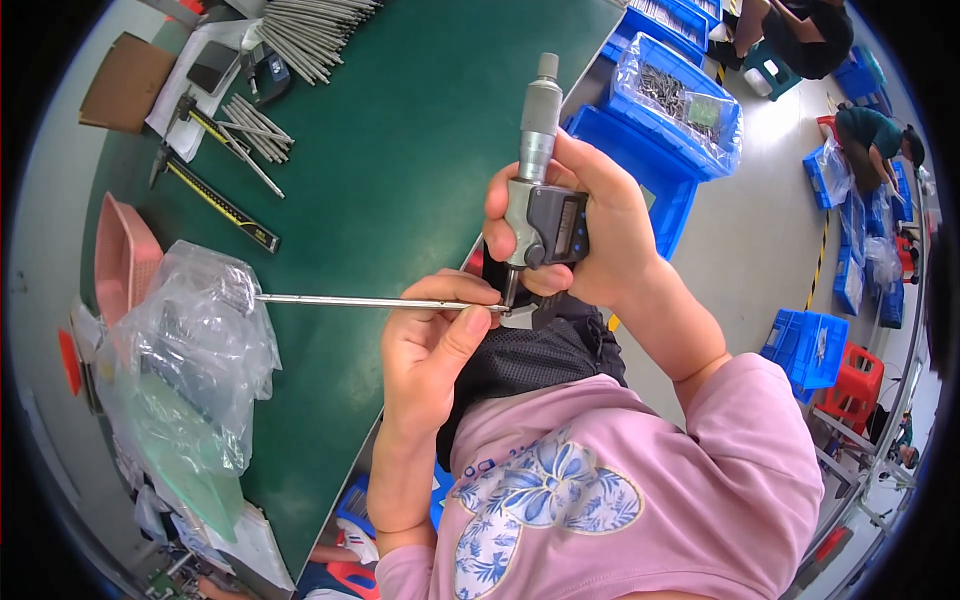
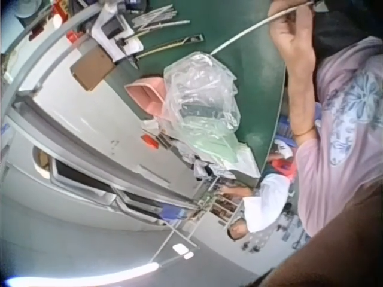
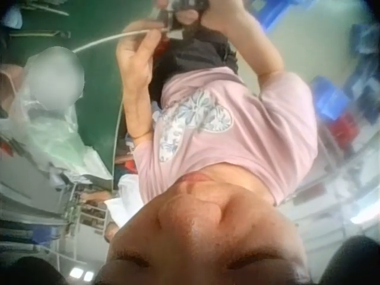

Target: Measuring the dimensions of metal rods using a digital micrometer and recording the data on a slip of paper.

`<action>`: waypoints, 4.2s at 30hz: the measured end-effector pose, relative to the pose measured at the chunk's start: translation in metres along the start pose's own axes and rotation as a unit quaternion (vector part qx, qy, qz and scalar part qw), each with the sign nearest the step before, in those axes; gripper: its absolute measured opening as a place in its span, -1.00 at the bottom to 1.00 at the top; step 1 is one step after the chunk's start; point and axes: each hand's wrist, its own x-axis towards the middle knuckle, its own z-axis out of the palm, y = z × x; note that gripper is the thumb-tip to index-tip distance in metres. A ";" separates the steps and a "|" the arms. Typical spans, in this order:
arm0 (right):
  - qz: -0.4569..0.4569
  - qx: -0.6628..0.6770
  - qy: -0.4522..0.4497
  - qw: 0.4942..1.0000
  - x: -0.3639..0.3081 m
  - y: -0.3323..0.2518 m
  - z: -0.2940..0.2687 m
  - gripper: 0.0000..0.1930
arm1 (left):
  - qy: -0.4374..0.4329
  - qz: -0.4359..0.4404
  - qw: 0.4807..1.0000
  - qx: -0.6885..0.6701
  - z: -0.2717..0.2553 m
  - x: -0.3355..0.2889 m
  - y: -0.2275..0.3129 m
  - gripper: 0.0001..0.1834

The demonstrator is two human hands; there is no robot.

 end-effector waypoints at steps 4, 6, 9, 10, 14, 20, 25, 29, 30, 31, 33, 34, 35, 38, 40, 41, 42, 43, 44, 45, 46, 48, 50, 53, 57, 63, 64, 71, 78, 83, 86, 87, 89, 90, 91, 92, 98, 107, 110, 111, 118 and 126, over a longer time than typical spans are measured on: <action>-0.006 -0.023 0.021 0.999 0.000 0.001 0.004 -0.40 | -0.012 -0.003 1.000 -0.016 -0.002 0.000 -0.001 -0.89; -0.010 -0.018 0.016 1.000 0.001 0.001 0.004 -0.40 | -0.014 -0.004 1.000 -0.012 -0.003 0.000 -0.002 -0.89; -0.012 -0.049 0.023 0.998 0.001 0.001 0.004 -0.39 | -0.015 -0.002 1.000 -0.009 -0.004 0.000 -0.002 -0.89; -0.007 -0.057 0.027 0.998 0.002 0.001 0.005 -0.39 | -0.014 0.002 1.000 -0.011 -0.004 0.000 -0.002 -0.89; -0.001 -0.033 0.006 0.999 0.002 0.002 0.002 -0.35 | -0.016 -0.005 1.000 -0.004 -0.005 -0.001 -0.002 -0.90; 0.004 -0.033 0.022 0.999 0.003 0.003 0.006 -0.35 | -0.020 0.000 1.000 0.000 -0.007 -0.001 -0.003 -0.89; -0.012 -0.044 0.055 0.997 0.002 0.004 0.010 -0.40 | 0.015 0.000 0.999 0.035 -0.004 -0.003 -0.001 -0.83; -0.026 -0.071 0.062 0.995 0.004 0.006 0.007 -0.46 | 0.070 -0.016 0.997 0.002 0.002 -0.004 -0.001 -0.79; -0.026 -0.084 0.048 0.995 0.005 0.006 0.007 -0.45 | 0.083 -0.014 0.996 0.003 0.002 -0.004 -0.001 -0.78; -0.015 -0.082 0.048 0.995 0.004 0.006 0.007 -0.42 | 0.096 -0.012 0.995 0.003 0.002 -0.004 -0.001 -0.78; -0.008 -0.084 0.043 0.995 0.003 0.005 0.008 -0.41 | 0.095 -0.012 0.995 0.011 -0.001 -0.003 -0.004 -0.79; 0.000 -0.086 0.038 0.996 0.002 0.005 0.008 -0.39 | 0.096 -0.012 0.995 0.019 -0.003 -0.003 -0.005 -0.80; 0.003 -0.086 0.037 0.996 0.001 0.004 0.008 -0.39 | 0.099 -0.013 0.995 0.019 -0.003 -0.002 -0.006 -0.80; -0.016 -0.126 0.039 0.991 0.001 0.005 0.010 -0.35 | 0.084 -0.015 0.996 0.002 -0.003 -0.003 -0.004 -0.81; -0.036 -0.134 0.040 0.990 0.001 0.005 0.008 -0.35 | 0.074 -0.026 0.997 -0.023 -0.002 -0.002 -0.003 -0.82; -0.035 -0.133 0.039 0.990 0.002 0.006 0.007 -0.35 | 0.075 -0.027 0.997 -0.023 -0.003 -0.002 -0.003 -0.82; -0.030 -0.122 0.038 0.991 0.003 0.006 0.006 -0.36 | 0.075 -0.027 0.996 -0.027 -0.003 -0.002 -0.003 -0.82; -0.026 -0.112 0.037 0.993 0.004 0.006 0.006 -0.37 | 0.075 -0.028 0.996 -0.032 -0.004 -0.002 -0.003 -0.83; -0.025 -0.110 0.037 0.993 0.005 0.006 0.006 -0.37 | 0.076 -0.029 0.996 -0.031 -0.004 -0.002 -0.003 -0.83; -0.023 -0.090 0.046 0.995 0.004 0.005 0.006 -0.38 | 0.071 -0.028 0.997 -0.031 -0.004 -0.002 -0.003 -0.83; -0.020 -0.070 0.056 0.996 0.005 0.005 0.006 -0.39 | 0.065 -0.027 0.997 -0.032 -0.004 -0.002 -0.003 -0.82; -0.019 -0.066 0.052 0.996 0.005 0.005 0.004 -0.40 | 0.057 -0.026 0.997 -0.035 -0.004 -0.002 -0.003 -0.82; -0.018 -0.062 0.049 0.997 0.004 0.005 0.003 -0.41 | 0.048 -0.026 0.998 -0.039 -0.004 -0.002 -0.002 -0.81; -0.006 -0.030 0.052 0.998 0.003 0.003 0.002 -0.42 | 0.039 -0.018 0.998 -0.034 -0.004 -0.001 -0.001 -0.81; 0.002 -0.049 0.065 0.997 0.002 0.001 0.004 -0.42 | 0.028 -0.018 0.999 -0.036 -0.004 0.001 -0.001 -0.81; -0.004 -0.089 0.071 0.993 0.002 0.000 0.007 -0.40 | 0.022 -0.032 0.999 -0.025 -0.004 0.001 0.000 -0.80; 0.000 -0.089 0.065 0.994 0.002 0.000 0.007 -0.40 | 0.029 -0.037 0.999 -0.020 -0.004 0.001 0.000 -0.79; -0.016 -0.127 0.073 0.989 0.002 0.002 0.009 -0.38 | 0.064 -0.061 0.995 -0.035 -0.006 0.000 -0.005 -0.79; -0.029 -0.122 0.078 0.989 0.004 0.004 0.009 -0.35 | 0.047 -0.061 0.996 -0.048 -0.005 0.001 -0.001 -0.81; 0.018 -0.068 0.018 0.997 0.003 0.002 0.003 -0.48 | 0.037 -0.052 0.997 -0.051 -0.006 0.000 0.001 -0.81; 0.020 -0.046 0.039 0.998 0.003 0.001 0.005 -0.49 | 0.028 -0.049 0.997 -0.048 -0.007 0.001 0.000 -0.82; 0.028 -0.046 0.043 0.998 0.002 0.000 0.006 -0.48 | 0.022 -0.046 0.997 -0.052 -0.006 0.001 0.000 -0.82; 0.036 -0.045 0.047 0.997 0.001 0.000 0.007 -0.46 | 0.015 -0.042 0.997 -0.056 -0.006 0.001 0.000 -0.83; 0.034 -0.063 0.050 0.996 0.001 0.000 0.007 -0.45 | 0.008 -0.037 0.998 -0.057 -0.008 0.001 -0.001 -0.83; 0.031 -0.081 0.052 0.995 0.002 0.000 0.006 -0.44 | 0.000 -0.033 0.998 -0.059 -0.009 0.002 -0.003 -0.83; 0.030 -0.081 0.054 0.995 0.002 0.001 0.006 -0.44 | -0.002 -0.034 0.998 -0.059 -0.010 0.002 -0.003 -0.83; 0.025 -0.084 0.073 0.993 0.004 0.004 0.009 -0.38 | -0.006 -0.025 0.999 -0.047 -0.009 0.001 -0.002 -0.82; -0.010 -0.135 0.071 0.988 0.004 0.003 0.012 -0.37 | 0.038 -0.042 0.998 -0.026 -0.009 0.002 -0.004 -0.83; -0.021 -0.163 0.067 0.984 0.004 0.004 0.012 -0.36 | 0.041 -0.043 0.998 -0.030 -0.008 0.002 -0.003 -0.85; -0.026 -0.173 0.057 0.983 0.005 0.004 0.010 -0.36 | 0.041 -0.046 0.998 -0.032 -0.008 0.002 -0.003 -0.84; -0.190 -0.499 -0.015 0.845 -0.005 0.005 0.010 -0.67 | 0.084 -0.009 0.986 0.145 0.005 -0.002 -0.007 -0.58; -0.156 -0.594 -0.022 0.789 -0.001 0.000 0.024 -0.76 | -0.011 -0.020 0.928 0.371 0.009 0.006 0.006 -0.32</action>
